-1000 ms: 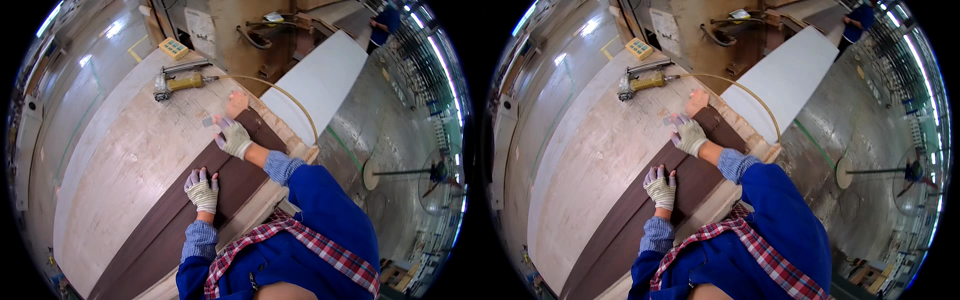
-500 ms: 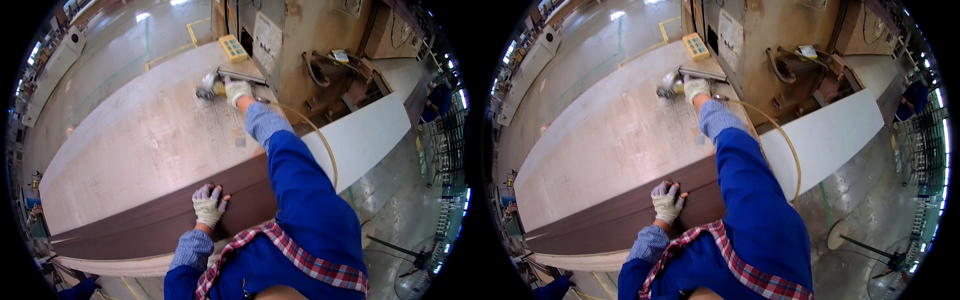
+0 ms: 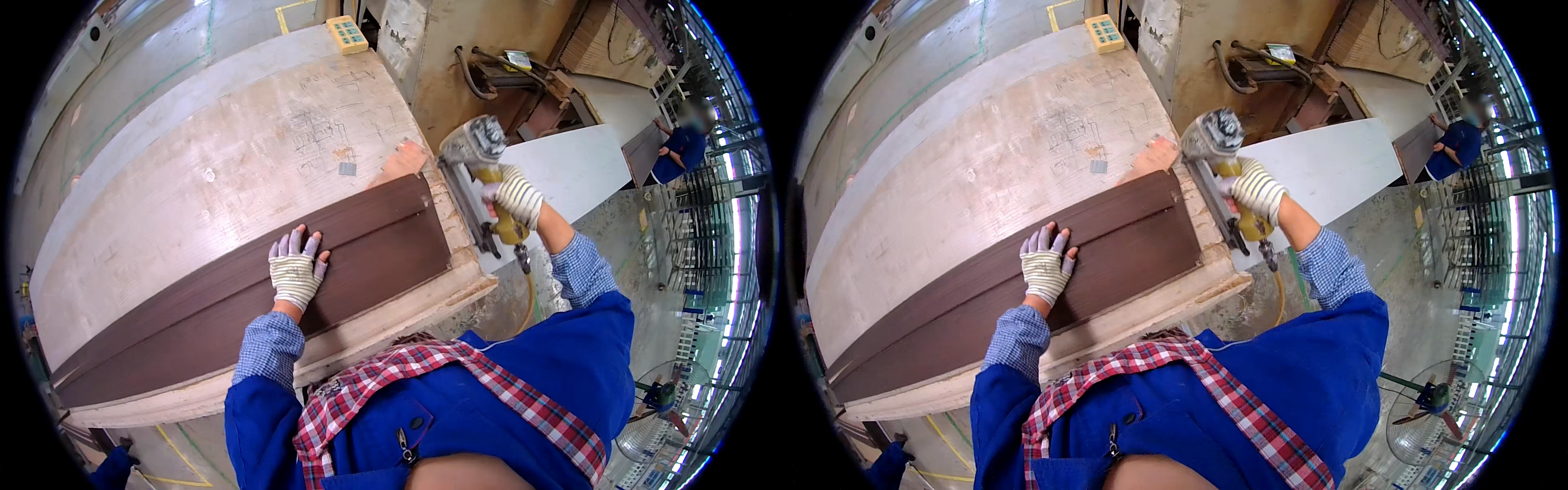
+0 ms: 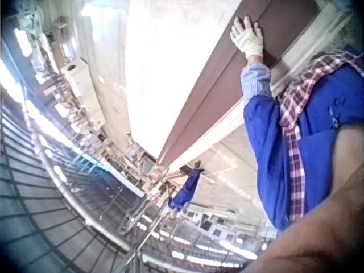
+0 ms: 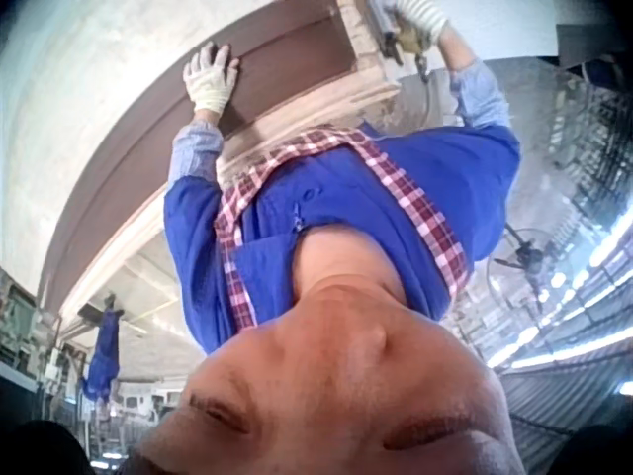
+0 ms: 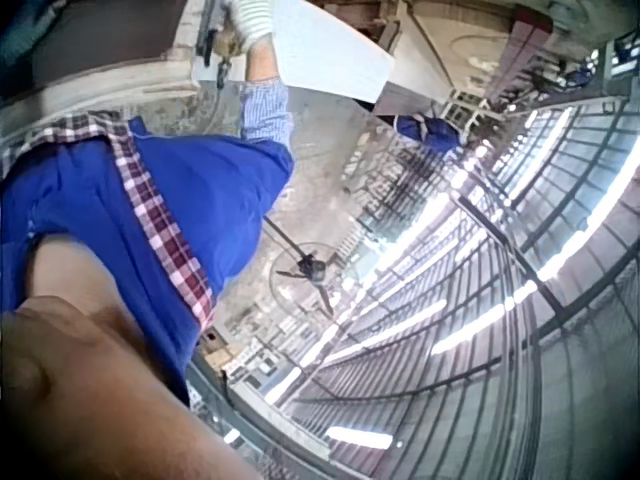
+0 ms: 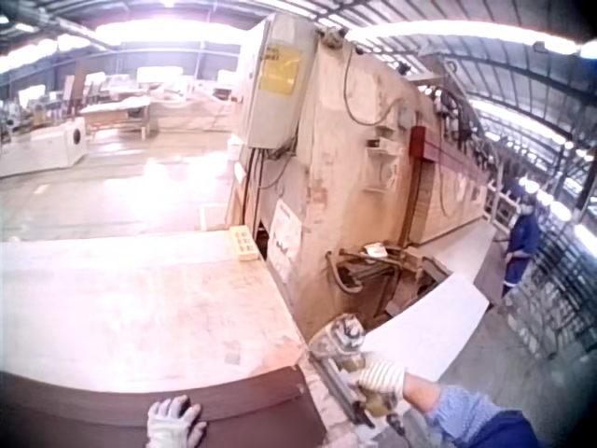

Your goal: The person aligns dark brown wooden strips on a large light-colored board and secures them using a pneumatic nail gun. They repeat this process for multiple strips, occasionally repositioning the pieces and retrieving additional strips from a nearby rack.

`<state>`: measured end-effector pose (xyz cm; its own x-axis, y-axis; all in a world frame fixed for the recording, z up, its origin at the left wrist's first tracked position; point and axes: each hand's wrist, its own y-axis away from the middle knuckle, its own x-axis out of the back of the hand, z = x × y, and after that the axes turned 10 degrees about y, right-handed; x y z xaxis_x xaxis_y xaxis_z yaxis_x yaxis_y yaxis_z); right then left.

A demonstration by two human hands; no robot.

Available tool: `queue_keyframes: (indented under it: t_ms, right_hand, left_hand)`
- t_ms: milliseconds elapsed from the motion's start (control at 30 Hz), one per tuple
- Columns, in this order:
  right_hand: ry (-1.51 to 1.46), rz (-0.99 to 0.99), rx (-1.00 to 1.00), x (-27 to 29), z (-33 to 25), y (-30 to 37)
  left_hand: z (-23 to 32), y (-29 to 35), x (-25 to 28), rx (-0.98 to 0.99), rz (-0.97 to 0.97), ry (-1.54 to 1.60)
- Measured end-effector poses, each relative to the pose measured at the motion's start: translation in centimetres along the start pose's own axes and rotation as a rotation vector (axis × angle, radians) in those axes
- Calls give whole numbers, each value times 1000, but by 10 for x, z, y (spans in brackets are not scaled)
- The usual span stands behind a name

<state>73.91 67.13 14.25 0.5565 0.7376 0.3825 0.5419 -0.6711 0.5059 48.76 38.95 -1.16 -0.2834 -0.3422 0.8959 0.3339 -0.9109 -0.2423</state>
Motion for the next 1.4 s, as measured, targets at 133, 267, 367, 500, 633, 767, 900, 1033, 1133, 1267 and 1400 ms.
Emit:
queue_keyframes:
  t_ms: [133,267,367,500,633,767,900,1033,1133,1267,1400]
  right_hand:
    - [91,-132,-102,-17,28,7]
    - [235,-172,-110,-27,39,8]
    - [235,-160,-142,-31,37,9]
    - [247,-124,-197,-35,32,10]
    - [432,-97,-93,-38,38,10]
    - [628,-49,48,-49,50,3]
    - [713,11,414,-76,63,31]
    - [438,166,-42,-137,71,117]
    - [288,34,60,-231,24,152]
    - [318,-329,202,-393,-71,184]
    - [156,-579,315,-549,-150,225]
  left_hand:
    - [2,2,-1,-2,22,25]
    - [3,3,-2,5,44,32]
    - [0,5,-4,2,62,53]
    - [-3,4,-5,20,20,39]
    - [3,5,0,62,57,19]
    - [13,37,24,117,168,112]
    - [10,145,79,59,106,327]
    - [2,301,131,173,225,226]
    - [-31,399,160,368,259,193]
    - [-72,487,188,574,294,96]
    - [-114,544,214,724,392,73]
